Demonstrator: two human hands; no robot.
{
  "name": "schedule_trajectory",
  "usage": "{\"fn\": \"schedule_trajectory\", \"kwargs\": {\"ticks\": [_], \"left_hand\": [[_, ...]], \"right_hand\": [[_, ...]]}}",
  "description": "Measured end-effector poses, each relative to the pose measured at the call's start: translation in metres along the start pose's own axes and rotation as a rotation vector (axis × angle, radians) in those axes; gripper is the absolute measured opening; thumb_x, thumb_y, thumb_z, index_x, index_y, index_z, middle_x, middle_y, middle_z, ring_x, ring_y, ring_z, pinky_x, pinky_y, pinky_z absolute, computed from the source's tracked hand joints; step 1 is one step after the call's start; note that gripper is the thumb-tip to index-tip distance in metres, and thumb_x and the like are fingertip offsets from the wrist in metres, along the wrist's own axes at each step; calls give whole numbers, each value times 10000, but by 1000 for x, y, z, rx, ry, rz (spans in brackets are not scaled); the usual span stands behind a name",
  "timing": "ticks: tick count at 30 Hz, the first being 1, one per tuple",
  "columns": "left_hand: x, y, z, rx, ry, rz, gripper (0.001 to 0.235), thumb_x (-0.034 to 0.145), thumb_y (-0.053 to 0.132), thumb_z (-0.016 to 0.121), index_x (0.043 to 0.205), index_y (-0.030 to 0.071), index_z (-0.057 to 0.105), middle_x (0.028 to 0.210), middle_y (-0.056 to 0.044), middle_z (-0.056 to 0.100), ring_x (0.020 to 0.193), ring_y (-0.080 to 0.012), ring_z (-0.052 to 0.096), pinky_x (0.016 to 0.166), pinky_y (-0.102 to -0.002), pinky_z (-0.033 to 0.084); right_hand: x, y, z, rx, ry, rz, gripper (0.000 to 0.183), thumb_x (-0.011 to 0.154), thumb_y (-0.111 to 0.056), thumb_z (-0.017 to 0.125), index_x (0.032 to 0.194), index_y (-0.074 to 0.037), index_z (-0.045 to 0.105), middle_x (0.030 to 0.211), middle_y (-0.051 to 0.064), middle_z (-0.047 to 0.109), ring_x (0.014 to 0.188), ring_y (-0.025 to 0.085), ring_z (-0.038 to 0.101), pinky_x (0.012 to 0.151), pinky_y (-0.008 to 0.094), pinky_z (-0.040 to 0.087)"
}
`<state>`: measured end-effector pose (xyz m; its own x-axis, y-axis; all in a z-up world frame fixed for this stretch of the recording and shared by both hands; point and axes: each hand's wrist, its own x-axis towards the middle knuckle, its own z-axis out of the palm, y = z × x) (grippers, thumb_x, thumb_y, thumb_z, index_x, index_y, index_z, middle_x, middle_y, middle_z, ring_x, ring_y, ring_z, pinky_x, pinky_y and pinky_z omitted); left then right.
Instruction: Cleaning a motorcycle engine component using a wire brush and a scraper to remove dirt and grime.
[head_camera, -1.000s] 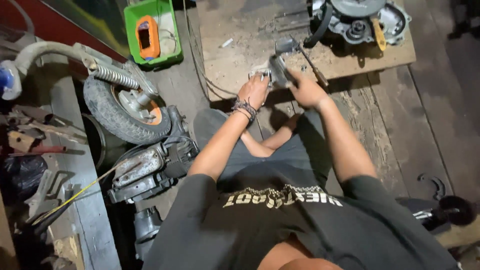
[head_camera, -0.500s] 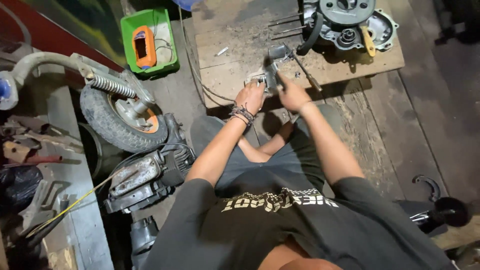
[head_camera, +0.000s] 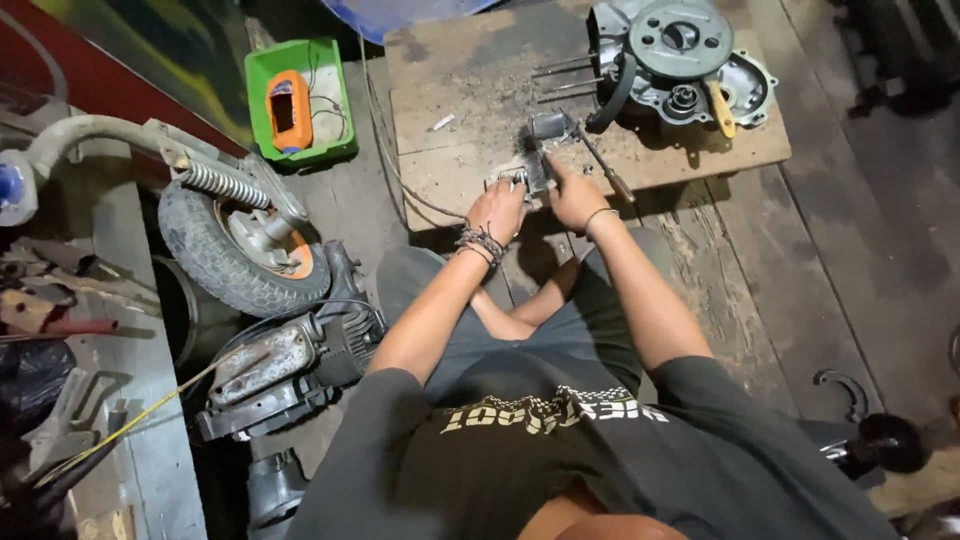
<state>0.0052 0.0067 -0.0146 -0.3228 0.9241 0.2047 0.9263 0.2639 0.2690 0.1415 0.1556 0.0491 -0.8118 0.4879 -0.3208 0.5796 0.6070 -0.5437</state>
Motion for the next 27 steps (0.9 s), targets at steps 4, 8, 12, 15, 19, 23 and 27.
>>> {"fn": "schedule_trajectory", "kwargs": {"ticks": [4, 8, 12, 15, 19, 23, 27], "left_hand": [[3, -11, -2, -30, -1, -27, 298, 893, 238, 733, 1116, 66, 635, 1138, -223, 639, 961, -414, 729, 788, -474, 640], [-3, -6, -1, -12, 27, -5, 305, 872, 250, 777, 1064, 50, 652, 1130, -229, 647, 988, -405, 734, 792, -447, 639], [-4, 1, -4, -24, 48, 14, 284, 871, 224, 750, 1064, 45, 644, 1052, -222, 649, 941, -408, 722, 768, -466, 636], [-3, -2, -7, 18, 85, 9, 242, 869, 216, 734, 1038, 68, 642, 1038, -195, 659, 930, -370, 730, 757, -425, 640], [-6, -2, -17, -31, 59, -3, 307, 837, 220, 764, 1065, 63, 631, 1089, -212, 655, 955, -393, 729, 783, -447, 638], [-6, -2, -8, -19, 57, -2, 265, 855, 222, 738, 1031, 59, 625, 1054, -204, 649, 939, -380, 729, 769, -433, 638], [-2, 2, -8, 0, 49, -29, 247, 858, 213, 731, 1022, 59, 628, 994, -186, 644, 897, -376, 729, 731, -441, 639]], "right_hand": [[-10, -9, -8, -56, -37, 4, 608, 1002, -237, 516, 1595, -165, 396, 1262, 329, 666, 1224, 493, 615, 1051, 589, 492], [-43, -7, -25, -73, -115, 30, 619, 981, -256, 519, 1585, -180, 408, 1269, 324, 668, 1227, 500, 610, 1047, 595, 496], [-4, -1, 0, -28, -51, 24, 635, 972, -225, 527, 1590, -161, 401, 1293, 315, 656, 1233, 484, 612, 1053, 583, 493], [10, -3, 5, -104, 15, -28, 590, 1008, -216, 504, 1582, -132, 397, 1234, 347, 671, 1201, 500, 626, 1055, 597, 487], [-35, -5, -12, -30, -43, -9, 596, 977, -205, 517, 1563, -131, 441, 1266, 330, 668, 1211, 513, 615, 1041, 593, 497], [-41, 4, -10, -61, -64, 59, 619, 962, -277, 542, 1569, -203, 447, 1245, 299, 692, 1198, 488, 634, 1037, 581, 515], [-6, -4, 18, -119, -23, 37, 643, 986, -234, 507, 1608, -199, 349, 1248, 329, 674, 1210, 480, 635, 1068, 569, 503]]}}
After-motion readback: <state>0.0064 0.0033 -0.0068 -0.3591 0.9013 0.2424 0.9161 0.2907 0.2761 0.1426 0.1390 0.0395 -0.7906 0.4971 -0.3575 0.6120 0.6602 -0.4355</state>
